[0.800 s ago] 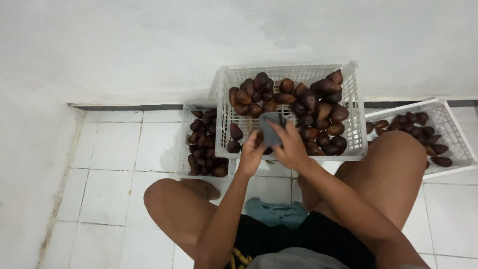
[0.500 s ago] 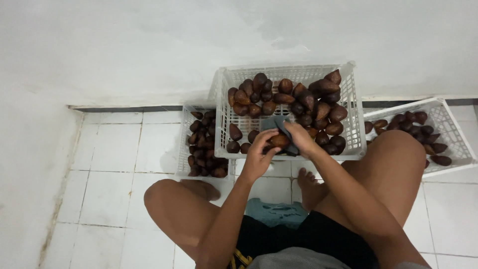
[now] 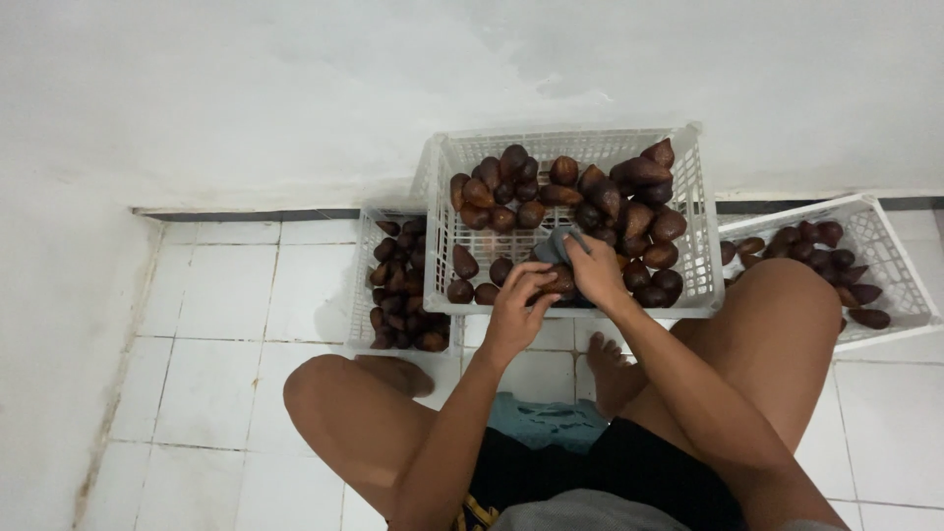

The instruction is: The person sits on the floor and wipes dark brown nuts with a grey cloth, picking them up one by one from a central white crate and placing them into a crate on the left. The person repeats this process for multiple nuts.

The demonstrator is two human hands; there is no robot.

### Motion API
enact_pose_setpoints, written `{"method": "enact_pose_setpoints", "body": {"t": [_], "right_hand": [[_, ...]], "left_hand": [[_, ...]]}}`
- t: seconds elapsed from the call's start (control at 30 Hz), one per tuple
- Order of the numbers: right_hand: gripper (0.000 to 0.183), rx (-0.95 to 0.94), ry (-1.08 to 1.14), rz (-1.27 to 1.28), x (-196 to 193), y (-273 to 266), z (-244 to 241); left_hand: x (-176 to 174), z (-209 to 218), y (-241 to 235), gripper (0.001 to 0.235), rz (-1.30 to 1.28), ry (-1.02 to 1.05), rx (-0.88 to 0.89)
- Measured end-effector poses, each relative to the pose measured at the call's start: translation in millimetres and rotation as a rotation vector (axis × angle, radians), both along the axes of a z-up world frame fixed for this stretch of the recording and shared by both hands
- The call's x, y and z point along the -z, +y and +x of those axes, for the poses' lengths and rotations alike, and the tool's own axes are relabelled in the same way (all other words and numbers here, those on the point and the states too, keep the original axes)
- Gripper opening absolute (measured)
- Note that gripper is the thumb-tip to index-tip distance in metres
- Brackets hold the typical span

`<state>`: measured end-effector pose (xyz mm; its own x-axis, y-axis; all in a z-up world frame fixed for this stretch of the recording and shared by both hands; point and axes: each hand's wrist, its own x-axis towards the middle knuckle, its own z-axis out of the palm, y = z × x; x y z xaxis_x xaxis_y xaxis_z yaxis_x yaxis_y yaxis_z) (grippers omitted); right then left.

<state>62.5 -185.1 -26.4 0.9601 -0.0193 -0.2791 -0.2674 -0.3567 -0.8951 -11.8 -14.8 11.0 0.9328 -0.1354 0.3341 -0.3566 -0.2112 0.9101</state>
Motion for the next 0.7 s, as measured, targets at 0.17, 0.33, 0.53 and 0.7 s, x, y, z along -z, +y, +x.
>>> {"method": "enact_pose_setpoints", "body": {"t": [0.17,0.33,0.53,0.7], "right_hand": [[0.043,0.088,0.053,0.120,7,2,5],[0.042,0.166,0.019,0.207,-16,9,-9],[0.048,-0.288,-0.805,0.015,-45,16,-31],[0.051,-0.396,-1.099,-0.226,-32,10,-24]], "left_hand": [[-10,0,5,0.022,-0.134,0.068,-0.010],[38,10,9,0.029,-0.322,0.164,-0.097],[47,13,17,0.025,-0.510,0.432,-0.151],[37,9,17,0.027,-0.440,0.418,-0.026]]}}
